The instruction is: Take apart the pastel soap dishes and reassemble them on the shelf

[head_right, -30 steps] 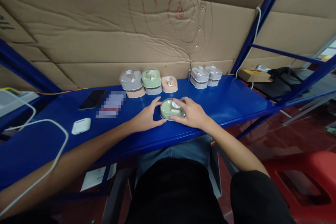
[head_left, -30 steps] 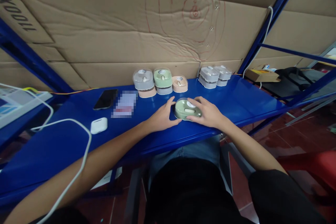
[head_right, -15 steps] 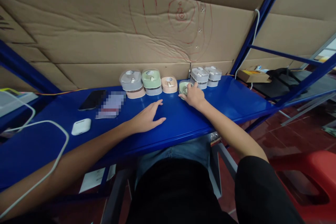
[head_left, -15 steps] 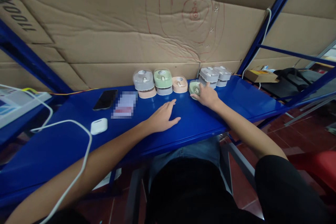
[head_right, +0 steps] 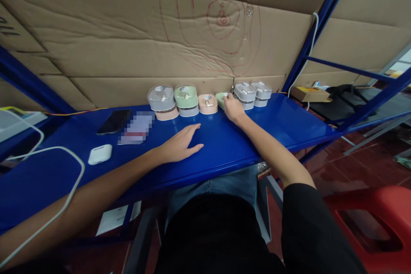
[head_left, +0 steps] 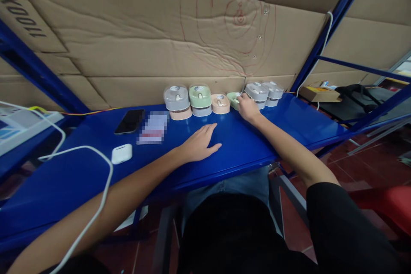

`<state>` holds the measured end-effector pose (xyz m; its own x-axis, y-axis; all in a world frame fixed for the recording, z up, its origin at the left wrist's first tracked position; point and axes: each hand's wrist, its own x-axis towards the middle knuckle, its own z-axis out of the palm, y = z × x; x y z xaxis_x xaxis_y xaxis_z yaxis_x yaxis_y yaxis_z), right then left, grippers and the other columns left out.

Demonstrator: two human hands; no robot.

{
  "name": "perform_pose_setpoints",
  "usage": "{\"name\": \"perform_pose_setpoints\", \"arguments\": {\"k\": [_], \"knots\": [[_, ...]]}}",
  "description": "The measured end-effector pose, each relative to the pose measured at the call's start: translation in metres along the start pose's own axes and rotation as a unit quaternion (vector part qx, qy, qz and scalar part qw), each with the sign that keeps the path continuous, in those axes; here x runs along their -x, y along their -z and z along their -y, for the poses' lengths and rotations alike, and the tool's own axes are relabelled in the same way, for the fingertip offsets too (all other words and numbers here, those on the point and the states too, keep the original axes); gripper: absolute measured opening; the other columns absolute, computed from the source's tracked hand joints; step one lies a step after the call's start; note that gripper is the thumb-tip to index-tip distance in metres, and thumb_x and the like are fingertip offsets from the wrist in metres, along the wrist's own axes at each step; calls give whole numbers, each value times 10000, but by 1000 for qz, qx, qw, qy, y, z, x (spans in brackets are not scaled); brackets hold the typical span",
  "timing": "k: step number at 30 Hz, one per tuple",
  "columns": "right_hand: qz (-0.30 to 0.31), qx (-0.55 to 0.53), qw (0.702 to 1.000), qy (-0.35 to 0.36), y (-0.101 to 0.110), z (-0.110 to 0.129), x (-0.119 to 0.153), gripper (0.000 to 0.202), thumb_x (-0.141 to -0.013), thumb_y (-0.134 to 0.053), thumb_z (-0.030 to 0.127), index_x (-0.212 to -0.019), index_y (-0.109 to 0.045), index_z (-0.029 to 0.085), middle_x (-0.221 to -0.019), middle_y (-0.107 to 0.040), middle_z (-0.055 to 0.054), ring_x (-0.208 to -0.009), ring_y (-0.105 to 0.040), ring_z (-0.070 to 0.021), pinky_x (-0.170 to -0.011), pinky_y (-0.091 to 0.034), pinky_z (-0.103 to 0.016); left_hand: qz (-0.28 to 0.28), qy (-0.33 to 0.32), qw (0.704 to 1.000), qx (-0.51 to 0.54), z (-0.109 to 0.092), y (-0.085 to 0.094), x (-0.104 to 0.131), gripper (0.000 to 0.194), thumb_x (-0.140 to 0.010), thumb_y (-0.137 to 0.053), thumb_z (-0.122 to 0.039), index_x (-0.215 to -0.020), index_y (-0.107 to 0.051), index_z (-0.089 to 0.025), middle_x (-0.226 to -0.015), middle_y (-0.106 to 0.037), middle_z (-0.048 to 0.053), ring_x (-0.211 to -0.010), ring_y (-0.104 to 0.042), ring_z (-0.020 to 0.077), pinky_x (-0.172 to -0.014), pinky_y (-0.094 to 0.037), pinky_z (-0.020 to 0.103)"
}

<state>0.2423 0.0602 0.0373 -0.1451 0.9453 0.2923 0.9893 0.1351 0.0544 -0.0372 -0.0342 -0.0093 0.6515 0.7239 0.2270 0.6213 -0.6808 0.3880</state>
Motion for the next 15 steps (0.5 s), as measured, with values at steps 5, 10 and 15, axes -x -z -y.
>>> {"name": "perform_pose_setpoints", "arguments": {"k": [5, 10, 15], "knots": [[-56, -67, 987, 137, -3, 19, 3, 469, -1116, -416, 294, -1440, -678, 80, -1544, -646, -259, -1398, -644, -381, -1197, -498, -508, -12, -12, 1000, -3, 2, -1, 0, 774, -1055, -564, -572, -1667, -425, -120, -1743, -509, 271, -1654, -477, 413, -1354, -400, 581], [-39, -85, 971, 218, -11, 36, 5, 790, -1001, -665, 492, -1651, -506, 72, -1783, -463, -263, -1650, -412, -431, -1329, -340, -602, -11, -11, 1000, -4, 3, -2, 0, 758, -1057, -564, -569, -1652, -442, -115, -1742, -510, 276, -1657, -473, 413, -1359, -393, 576], [-80, -87, 979, 163, 4, 41, 23, 529, -1092, -501, 507, -1327, -736, 95, -1362, -751, -255, -1335, -646, -419, -1219, -432, -562, -17, -9, 1000, 6, 3, -3, 1, 780, -1051, -581, -557, -1668, -417, -108, -1741, -503, 287, -1661, -463, 420, -1363, -388, 592]]}}
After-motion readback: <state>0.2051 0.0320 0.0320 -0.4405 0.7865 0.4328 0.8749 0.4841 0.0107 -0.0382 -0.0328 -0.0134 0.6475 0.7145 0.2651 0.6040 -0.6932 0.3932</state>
